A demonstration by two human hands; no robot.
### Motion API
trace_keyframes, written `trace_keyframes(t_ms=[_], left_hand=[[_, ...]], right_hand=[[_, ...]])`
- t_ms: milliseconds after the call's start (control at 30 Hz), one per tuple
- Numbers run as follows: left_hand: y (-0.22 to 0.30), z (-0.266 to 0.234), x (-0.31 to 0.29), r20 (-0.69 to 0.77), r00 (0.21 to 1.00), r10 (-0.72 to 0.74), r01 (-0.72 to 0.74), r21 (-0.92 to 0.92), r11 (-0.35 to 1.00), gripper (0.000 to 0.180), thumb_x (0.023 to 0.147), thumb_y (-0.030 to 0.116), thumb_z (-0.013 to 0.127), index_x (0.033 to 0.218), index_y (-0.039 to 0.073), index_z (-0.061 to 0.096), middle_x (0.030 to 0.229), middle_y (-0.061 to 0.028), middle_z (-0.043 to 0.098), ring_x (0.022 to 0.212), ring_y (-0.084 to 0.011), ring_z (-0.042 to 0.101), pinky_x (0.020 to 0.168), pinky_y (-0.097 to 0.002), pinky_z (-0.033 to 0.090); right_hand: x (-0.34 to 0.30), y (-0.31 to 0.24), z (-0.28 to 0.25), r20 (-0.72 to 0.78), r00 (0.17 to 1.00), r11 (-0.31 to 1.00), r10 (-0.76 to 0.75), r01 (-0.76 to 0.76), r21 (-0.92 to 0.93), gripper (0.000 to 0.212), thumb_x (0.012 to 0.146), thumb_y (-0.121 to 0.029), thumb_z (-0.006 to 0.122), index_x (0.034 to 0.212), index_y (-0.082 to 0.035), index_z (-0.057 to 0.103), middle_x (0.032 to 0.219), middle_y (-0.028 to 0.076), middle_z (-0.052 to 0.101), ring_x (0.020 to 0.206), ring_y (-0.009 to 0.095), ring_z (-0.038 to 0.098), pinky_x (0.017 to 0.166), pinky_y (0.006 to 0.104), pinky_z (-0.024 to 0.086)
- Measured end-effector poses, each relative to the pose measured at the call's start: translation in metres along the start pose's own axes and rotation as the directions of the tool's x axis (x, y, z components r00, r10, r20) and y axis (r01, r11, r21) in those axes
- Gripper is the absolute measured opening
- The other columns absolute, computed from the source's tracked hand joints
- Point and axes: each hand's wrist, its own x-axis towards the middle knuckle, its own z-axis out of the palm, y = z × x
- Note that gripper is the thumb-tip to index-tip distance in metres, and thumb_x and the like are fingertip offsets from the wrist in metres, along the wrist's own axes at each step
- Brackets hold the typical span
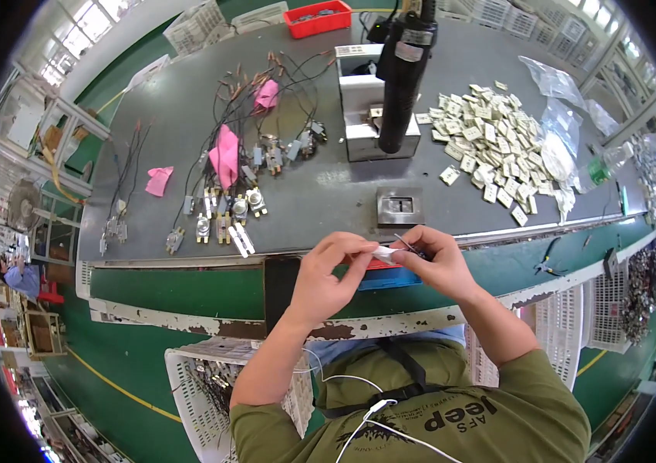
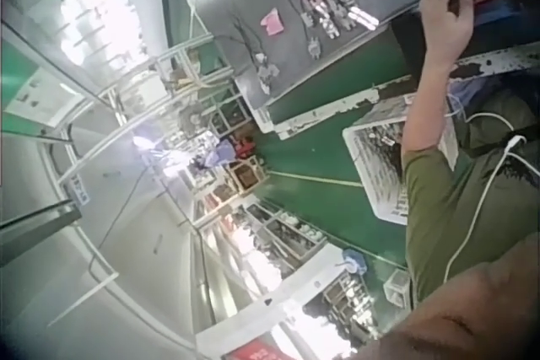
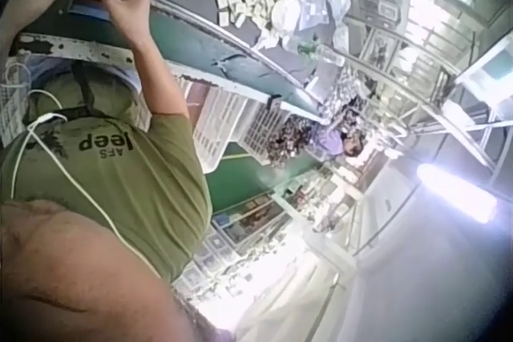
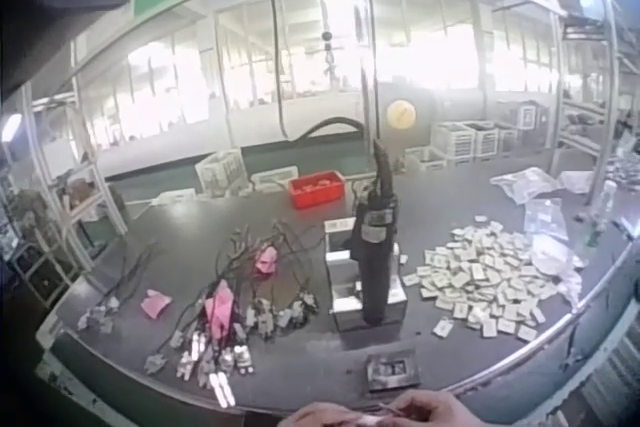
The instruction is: Wiping and cleaning small electronic components using a white cloth and placing them into a collection bin.
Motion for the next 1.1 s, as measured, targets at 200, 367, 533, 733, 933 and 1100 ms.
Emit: trace_keyframes(t_ms=[200, 367, 533, 733, 933, 1100], left_hand=[[-0.003, -0.001, -0.002, -0.015, 0.997, -0.075, 0.07, -0.213, 0.974, 0.013, 0.085, 0.0, 0.061, 0.097, 0.003, 0.063, 0.094, -0.0059, 0.06, 0.081, -0.0128, 0.057, 0.071, -0.0246, 0.046], [0.002, 0.0, -0.004, 0.002, 0.996, -0.092, 0.09, -0.254, 0.963, 0.009, 0.089, 0.002, 0.058, 0.098, 0.002, 0.055, 0.096, -0.0064, 0.057, 0.085, -0.0119, 0.054, 0.077, -0.0232, 0.042], [0.007, -0.004, -0.002, -0.01, 0.992, -0.129, 0.12, -0.308, 0.944, 0.01, 0.092, 0.006, 0.056, 0.098, 0.003, 0.049, 0.099, -0.0068, 0.054, 0.087, -0.0107, 0.05, 0.08, -0.0226, 0.04], [0.013, -0.012, 0.004, -0.077, 0.979, -0.187, 0.116, -0.545, 0.83, 0.017, 0.09, 0.009, 0.061, 0.095, 0.004, 0.046, 0.099, -0.0057, 0.054, 0.087, -0.0094, 0.048, 0.082, -0.0225, 0.039], [0.016, -0.021, 0.005, -0.078, 0.986, -0.147, 0.09, -0.498, 0.863, 0.019, 0.088, 0.007, 0.064, 0.095, 0.005, 0.047, 0.097, -0.0054, 0.055, 0.088, -0.0095, 0.05, 0.082, -0.0236, 0.04], [0.026, -0.024, 0.009, 0.0, 0.985, -0.175, 0.157, -0.447, 0.881, 0.021, 0.084, 0.009, 0.07, 0.094, 0.003, 0.052, 0.09, -0.0031, 0.057, 0.083, -0.0089, 0.053, 0.077, -0.0231, 0.043]], right_hand=[[-0.004, 0.0, -0.003, 0.021, 0.999, 0.997, -0.033, 0.031, 0.064, 0.019, 0.087, -0.021, 0.067, 0.091, -0.004, 0.061, 0.076, -0.003, 0.06, 0.057, 0.001, 0.044, 0.049, 0.0177, 0.034], [-0.003, -0.001, -0.008, 0.045, 0.998, 0.997, 0.047, -0.049, 0.054, 0.022, 0.088, -0.025, 0.066, 0.091, -0.004, 0.061, 0.077, -0.004, 0.058, 0.063, 0.001, 0.045, 0.052, 0.0183, 0.035], [0.0, 0.002, -0.008, 0.077, 0.997, 0.997, 0.027, -0.032, 0.067, 0.02, 0.091, -0.023, 0.062, 0.089, -0.004, 0.059, 0.082, -0.001, 0.061, 0.052, 0.001, 0.042, 0.043, 0.0175, 0.032], [0.004, 0.011, -0.007, 0.07, 0.961, 0.964, -0.266, 0.266, 0.012, 0.018, 0.09, -0.02, 0.062, 0.09, -0.002, 0.059, 0.09, 0.001, 0.064, 0.06, 0.001, 0.046, 0.048, 0.017, 0.034], [0.001, -0.005, -0.005, -0.081, 0.987, 0.988, -0.137, 0.142, 0.061, 0.024, 0.087, -0.02, 0.066, 0.102, -0.002, 0.059, 0.102, 0.005, 0.065, 0.072, 0.001, 0.051, 0.057, 0.0161, 0.038], [0.01, -0.037, 0.016, 0.068, 0.972, 0.973, -0.223, 0.226, -0.044, 0.033, 0.081, -0.017, 0.073, 0.107, -0.002, 0.059, 0.098, 0.003, 0.065, 0.077, 0.002, 0.054, 0.065, 0.0179, 0.042]])
